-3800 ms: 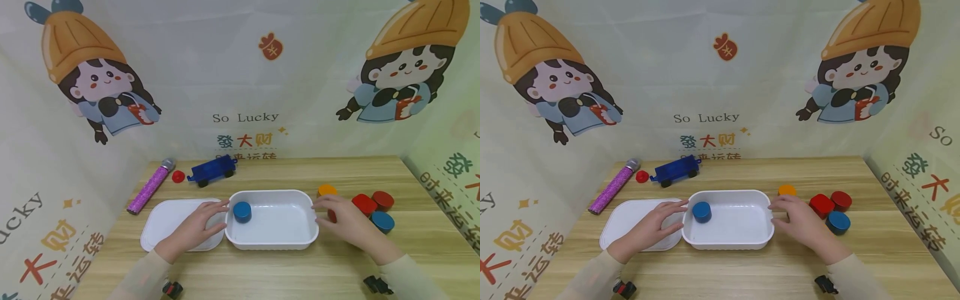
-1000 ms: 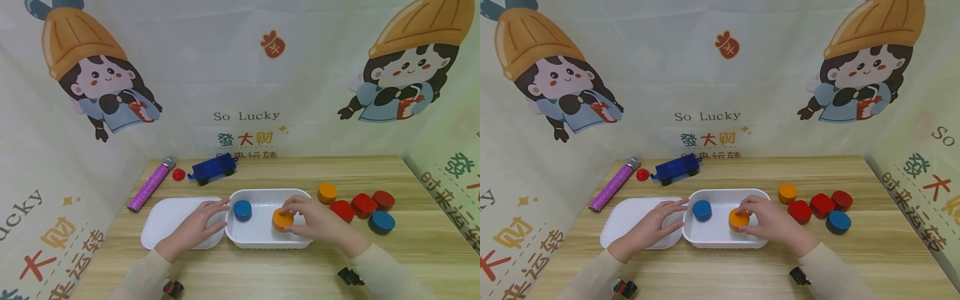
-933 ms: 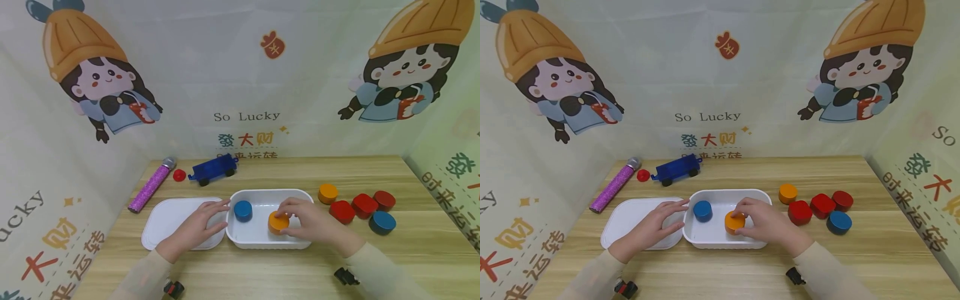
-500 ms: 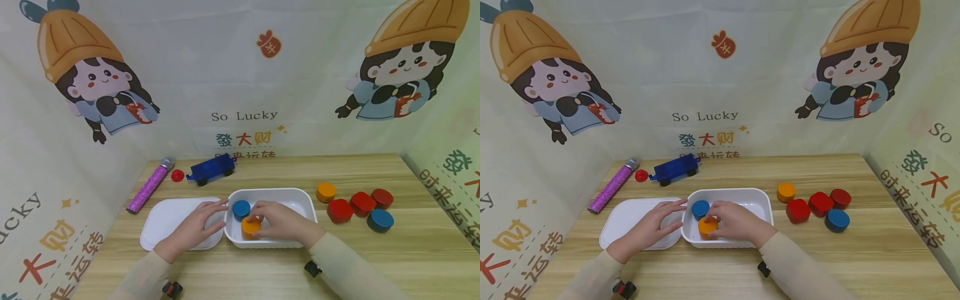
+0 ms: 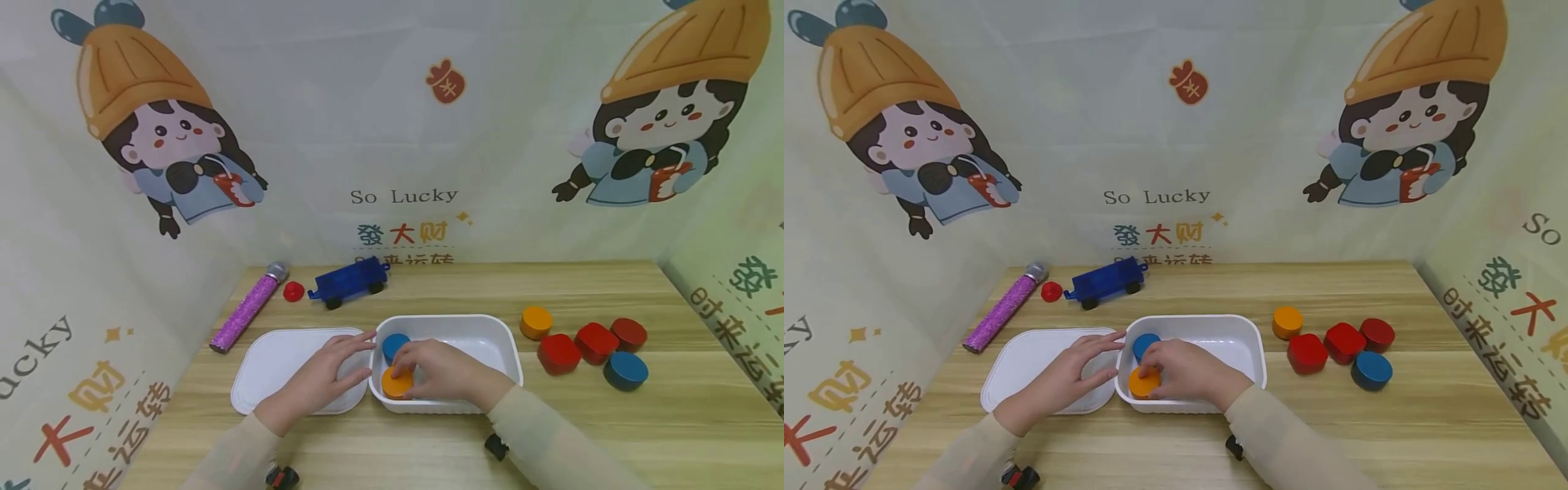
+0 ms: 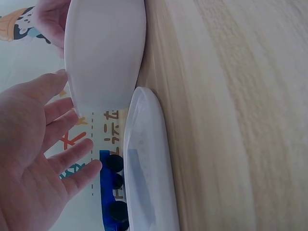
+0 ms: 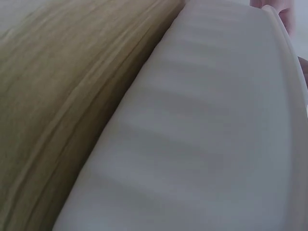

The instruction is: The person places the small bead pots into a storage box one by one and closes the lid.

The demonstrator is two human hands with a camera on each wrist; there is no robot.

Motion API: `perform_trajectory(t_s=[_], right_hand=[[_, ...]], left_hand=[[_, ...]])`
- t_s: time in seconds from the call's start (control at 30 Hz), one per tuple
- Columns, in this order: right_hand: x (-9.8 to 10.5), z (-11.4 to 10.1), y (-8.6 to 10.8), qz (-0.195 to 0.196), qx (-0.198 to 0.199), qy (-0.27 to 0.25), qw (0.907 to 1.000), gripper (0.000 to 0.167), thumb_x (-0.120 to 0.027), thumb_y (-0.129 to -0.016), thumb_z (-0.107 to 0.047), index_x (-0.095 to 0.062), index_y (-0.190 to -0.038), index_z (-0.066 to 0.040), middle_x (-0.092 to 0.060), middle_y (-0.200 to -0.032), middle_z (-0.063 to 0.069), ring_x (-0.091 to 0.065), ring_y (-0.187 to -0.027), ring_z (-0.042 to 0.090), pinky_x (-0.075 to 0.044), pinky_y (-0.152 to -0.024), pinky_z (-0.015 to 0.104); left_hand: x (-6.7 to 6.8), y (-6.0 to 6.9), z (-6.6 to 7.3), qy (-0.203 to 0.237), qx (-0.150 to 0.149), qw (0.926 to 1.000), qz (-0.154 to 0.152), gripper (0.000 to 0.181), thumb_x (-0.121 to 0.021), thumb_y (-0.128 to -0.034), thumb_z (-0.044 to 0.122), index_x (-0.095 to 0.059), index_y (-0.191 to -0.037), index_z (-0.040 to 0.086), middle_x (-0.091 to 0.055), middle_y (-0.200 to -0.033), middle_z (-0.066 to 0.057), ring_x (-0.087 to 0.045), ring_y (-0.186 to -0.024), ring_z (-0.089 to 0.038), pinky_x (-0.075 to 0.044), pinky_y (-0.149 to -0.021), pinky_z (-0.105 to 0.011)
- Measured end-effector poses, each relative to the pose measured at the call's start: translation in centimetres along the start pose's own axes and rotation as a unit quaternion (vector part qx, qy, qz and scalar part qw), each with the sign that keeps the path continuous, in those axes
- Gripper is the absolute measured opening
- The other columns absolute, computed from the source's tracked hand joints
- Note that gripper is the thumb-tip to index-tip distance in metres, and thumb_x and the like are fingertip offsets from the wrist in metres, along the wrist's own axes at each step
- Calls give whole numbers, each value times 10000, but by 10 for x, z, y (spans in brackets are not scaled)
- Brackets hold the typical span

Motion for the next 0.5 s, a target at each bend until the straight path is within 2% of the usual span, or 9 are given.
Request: perform_trajectory(t_s=[0.23,0.5], right_hand=[[1,-1,1,124,130,126,9998,283,-855,-865,-226,-787,-1118,-118,-716,-1197,-4,-666,-1075,133,-540,-1034,290],[4,9,16,198,-352,-127,9991,248,-848,-873,-211,-777,-1105,-158,-711,-1154,-51,-659,-1006,140,-574,-945,269]], left_hand=[[-1,-2,0,34,49,10000,33,462,-672,-1015,328,-606,-1450,184,-466,-1619,30,-476,-1429,-271,-411,-1185,-569],[-3,-1,-1,0,-9,10000,86,466,-678,-1010,338,-612,-1442,179,-476,-1613,16,-491,-1414,-281,-406,-1186,-573]])
Point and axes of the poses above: each hand's wrist, its own y-axis away from the middle knuckle, its own x-axis out of the back of the hand, z = x × y, the point moved 1 cm from there along -y, towards the middle knuckle
